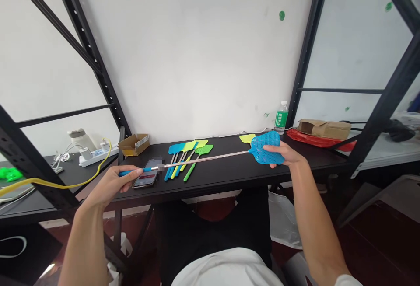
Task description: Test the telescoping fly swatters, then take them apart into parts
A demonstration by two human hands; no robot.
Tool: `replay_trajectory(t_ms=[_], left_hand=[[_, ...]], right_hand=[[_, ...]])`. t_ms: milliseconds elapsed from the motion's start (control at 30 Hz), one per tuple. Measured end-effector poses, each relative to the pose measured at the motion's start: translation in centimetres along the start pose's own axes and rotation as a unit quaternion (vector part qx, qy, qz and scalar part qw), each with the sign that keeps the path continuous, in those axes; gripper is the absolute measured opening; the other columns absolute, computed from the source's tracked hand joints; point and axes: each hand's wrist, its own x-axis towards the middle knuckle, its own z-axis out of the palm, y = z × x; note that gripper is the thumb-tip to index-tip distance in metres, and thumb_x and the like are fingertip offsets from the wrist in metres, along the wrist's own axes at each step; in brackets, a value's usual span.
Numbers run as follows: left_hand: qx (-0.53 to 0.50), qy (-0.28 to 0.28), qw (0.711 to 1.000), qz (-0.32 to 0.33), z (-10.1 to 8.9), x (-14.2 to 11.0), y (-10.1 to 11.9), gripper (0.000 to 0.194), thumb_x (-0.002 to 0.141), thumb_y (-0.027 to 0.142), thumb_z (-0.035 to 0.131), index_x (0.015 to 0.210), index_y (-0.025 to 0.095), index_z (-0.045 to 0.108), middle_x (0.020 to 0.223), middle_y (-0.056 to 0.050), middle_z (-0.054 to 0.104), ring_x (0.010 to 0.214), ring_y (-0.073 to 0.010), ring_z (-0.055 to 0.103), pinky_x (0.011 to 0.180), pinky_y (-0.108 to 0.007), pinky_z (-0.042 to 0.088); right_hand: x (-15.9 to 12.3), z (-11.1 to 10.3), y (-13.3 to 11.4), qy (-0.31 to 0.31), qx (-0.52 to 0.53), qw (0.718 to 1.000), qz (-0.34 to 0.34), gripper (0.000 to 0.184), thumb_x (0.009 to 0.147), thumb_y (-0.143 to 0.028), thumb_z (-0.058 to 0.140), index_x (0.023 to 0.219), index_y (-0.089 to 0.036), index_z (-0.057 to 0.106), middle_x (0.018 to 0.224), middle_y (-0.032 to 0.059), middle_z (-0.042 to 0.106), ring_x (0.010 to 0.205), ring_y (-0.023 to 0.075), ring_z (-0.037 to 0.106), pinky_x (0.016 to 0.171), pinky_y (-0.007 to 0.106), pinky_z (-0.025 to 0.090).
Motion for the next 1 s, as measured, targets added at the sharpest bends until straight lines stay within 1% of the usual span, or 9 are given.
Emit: replay_trajectory(t_ms=[100,233,433,500,633,733,900,1000], left_hand=[[-0.003,0.002,1.000,0.011,0.4,0.1,0.5,0.042,0.081,0.057,0.067,0.077,0.015,0.067,0.045,0.006,0.037,0.048,-0.0100,0.028,0.050,-0.025,0.021],[-0.022,0.007,1.000,0.004,1.0,0.3,0.9,0.038,0.081,0.054,0.068,0.082,0.016,0.068,0.045,0.007,0.035,0.049,-0.0106,0.028,0.051,-0.026,0.022],[-0.028,0.016,0.999,-0.006,1.0,0.2,1.1,0.039,0.082,0.054,0.068,0.082,0.015,0.068,0.044,0.007,0.033,0.049,-0.0102,0.026,0.051,-0.026,0.020],[-0.027,0.015,0.999,-0.008,1.0,0.0,1.3,0.038,0.081,0.055,0.067,0.081,0.016,0.068,0.043,0.007,0.031,0.048,-0.0100,0.025,0.050,-0.026,0.019],[-0.016,0.013,1.000,-0.013,1.1,0.0,1.6,0.038,0.081,0.055,0.066,0.079,0.017,0.068,0.042,0.007,0.032,0.046,-0.0102,0.025,0.049,-0.026,0.019],[-0.013,0.001,1.000,-0.009,1.5,0.1,1.8,0.040,0.082,0.057,0.066,0.077,0.017,0.068,0.042,0.006,0.033,0.046,-0.0100,0.025,0.049,-0.026,0.020],[-0.020,-0.010,1.000,0.009,2.7,0.2,2.7,0.040,0.083,0.057,0.065,0.073,0.018,0.068,0.041,0.006,0.031,0.045,-0.0101,0.026,0.048,-0.025,0.024],[-0.023,-0.019,0.999,0.020,3.7,0.1,3.6,0.038,0.082,0.055,0.067,0.074,0.018,0.068,0.042,0.006,0.032,0.044,-0.0095,0.025,0.047,-0.024,0.022]], right_hand=[[0.3,0.0,0.1,0.024,-0.013,1.000,0.000,0.047,0.068,-0.045,0.083,0.099,-0.013,0.068,0.066,0.0070,0.071,0.038,0.0187,0.062,0.030,0.024,0.049],[0.1,-0.4,0.0,0.044,-0.022,0.999,-0.005,0.047,0.068,-0.046,0.083,0.097,-0.014,0.067,0.063,0.0059,0.070,0.037,0.0190,0.061,0.028,0.023,0.045],[0.1,-0.4,-0.2,0.039,-0.029,0.999,-0.008,0.048,0.069,-0.045,0.083,0.102,-0.014,0.067,0.072,0.0080,0.073,0.041,0.0193,0.063,0.030,0.024,0.046],[0.2,-0.1,-0.3,0.040,-0.037,0.999,-0.007,0.049,0.069,-0.047,0.083,0.102,-0.013,0.067,0.069,0.0077,0.072,0.039,0.0191,0.063,0.029,0.023,0.044],[0.2,0.6,-0.6,0.039,-0.043,0.998,-0.012,0.047,0.068,-0.049,0.083,0.095,-0.014,0.066,0.063,0.0072,0.070,0.039,0.0200,0.063,0.028,0.021,0.040],[0.3,1.1,-0.7,0.030,-0.042,0.999,-0.015,0.047,0.068,-0.049,0.083,0.095,-0.014,0.066,0.060,0.0057,0.069,0.039,0.0201,0.063,0.028,0.021,0.041],[0.7,2.4,-0.8,0.002,-0.037,0.999,-0.030,0.047,0.070,-0.048,0.082,0.098,-0.013,0.067,0.060,0.0050,0.069,0.039,0.0193,0.063,0.029,0.021,0.043],[1.1,3.4,-0.8,-0.019,-0.031,0.999,-0.034,0.045,0.071,-0.048,0.081,0.098,-0.014,0.068,0.063,0.0057,0.070,0.040,0.0196,0.064,0.029,0.021,0.044]])
